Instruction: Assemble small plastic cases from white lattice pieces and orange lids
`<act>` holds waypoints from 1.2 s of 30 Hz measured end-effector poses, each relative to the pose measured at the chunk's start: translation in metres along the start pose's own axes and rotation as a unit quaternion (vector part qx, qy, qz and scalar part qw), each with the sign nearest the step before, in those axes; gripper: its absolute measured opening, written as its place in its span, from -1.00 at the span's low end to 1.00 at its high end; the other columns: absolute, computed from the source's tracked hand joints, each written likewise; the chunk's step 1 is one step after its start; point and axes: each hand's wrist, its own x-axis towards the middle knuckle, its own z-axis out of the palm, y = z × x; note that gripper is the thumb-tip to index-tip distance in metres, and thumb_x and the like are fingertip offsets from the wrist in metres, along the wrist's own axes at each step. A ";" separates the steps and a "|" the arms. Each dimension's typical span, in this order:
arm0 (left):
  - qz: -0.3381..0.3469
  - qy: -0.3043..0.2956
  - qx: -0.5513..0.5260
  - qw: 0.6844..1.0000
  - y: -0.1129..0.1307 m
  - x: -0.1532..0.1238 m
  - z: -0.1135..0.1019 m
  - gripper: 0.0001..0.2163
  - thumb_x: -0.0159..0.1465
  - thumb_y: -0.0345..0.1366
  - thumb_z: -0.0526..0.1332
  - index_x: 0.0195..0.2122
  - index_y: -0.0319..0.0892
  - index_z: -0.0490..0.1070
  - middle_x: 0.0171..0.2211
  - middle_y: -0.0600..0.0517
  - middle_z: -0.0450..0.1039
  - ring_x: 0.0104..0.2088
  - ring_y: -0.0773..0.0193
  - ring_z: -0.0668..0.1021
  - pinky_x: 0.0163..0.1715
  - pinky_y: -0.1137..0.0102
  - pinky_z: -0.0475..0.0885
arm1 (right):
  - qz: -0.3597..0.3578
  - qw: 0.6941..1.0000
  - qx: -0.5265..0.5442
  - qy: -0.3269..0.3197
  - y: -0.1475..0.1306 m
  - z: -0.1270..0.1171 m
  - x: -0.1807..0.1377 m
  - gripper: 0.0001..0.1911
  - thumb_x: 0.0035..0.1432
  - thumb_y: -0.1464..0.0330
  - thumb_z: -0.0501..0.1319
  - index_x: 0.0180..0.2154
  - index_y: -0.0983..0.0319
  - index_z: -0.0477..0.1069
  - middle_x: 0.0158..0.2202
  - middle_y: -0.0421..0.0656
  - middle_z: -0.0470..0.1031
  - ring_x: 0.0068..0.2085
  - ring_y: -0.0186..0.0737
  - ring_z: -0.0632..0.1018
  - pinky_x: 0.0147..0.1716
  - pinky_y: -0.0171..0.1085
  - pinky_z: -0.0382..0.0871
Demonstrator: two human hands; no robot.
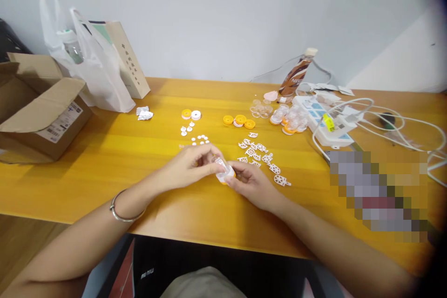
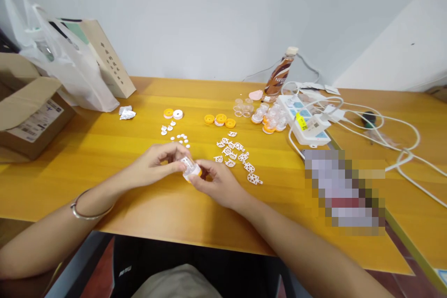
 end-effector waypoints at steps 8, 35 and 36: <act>0.081 -0.074 -0.052 0.993 0.004 -0.002 -0.002 -0.73 0.26 -0.29 0.05 -0.01 -0.16 0.22 -0.19 -0.09 0.33 -0.22 0.29 0.41 -0.23 0.40 0.35 | 0.036 0.986 0.165 -0.002 0.007 0.004 -0.001 -0.69 -0.01 0.14 0.16 -0.50 0.28 0.32 -0.59 -0.26 0.22 -0.58 -0.43 0.19 -0.57 -0.36 0.06; 0.012 0.016 -0.083 0.996 0.000 0.008 0.007 -0.78 0.20 -0.19 0.13 -0.24 -0.23 0.33 -0.46 0.06 0.31 -0.46 0.40 0.36 -0.43 0.48 0.30 | 0.008 0.994 0.109 0.022 0.002 0.018 -0.002 -0.72 0.14 0.14 -0.06 -0.44 0.20 0.17 -0.52 -0.24 0.14 -0.51 -0.34 0.17 -0.48 -0.30 0.13; 0.025 0.014 -0.098 0.995 0.001 0.008 0.006 -0.78 0.20 -0.20 0.14 -0.21 -0.22 0.33 -0.41 0.02 0.35 -0.40 0.37 0.39 -0.37 0.46 0.33 | 0.023 0.984 0.174 0.014 0.000 0.020 -0.001 -0.72 0.14 0.16 -0.09 -0.44 0.20 0.17 -0.55 -0.26 0.11 -0.55 -0.35 0.13 -0.51 -0.31 0.11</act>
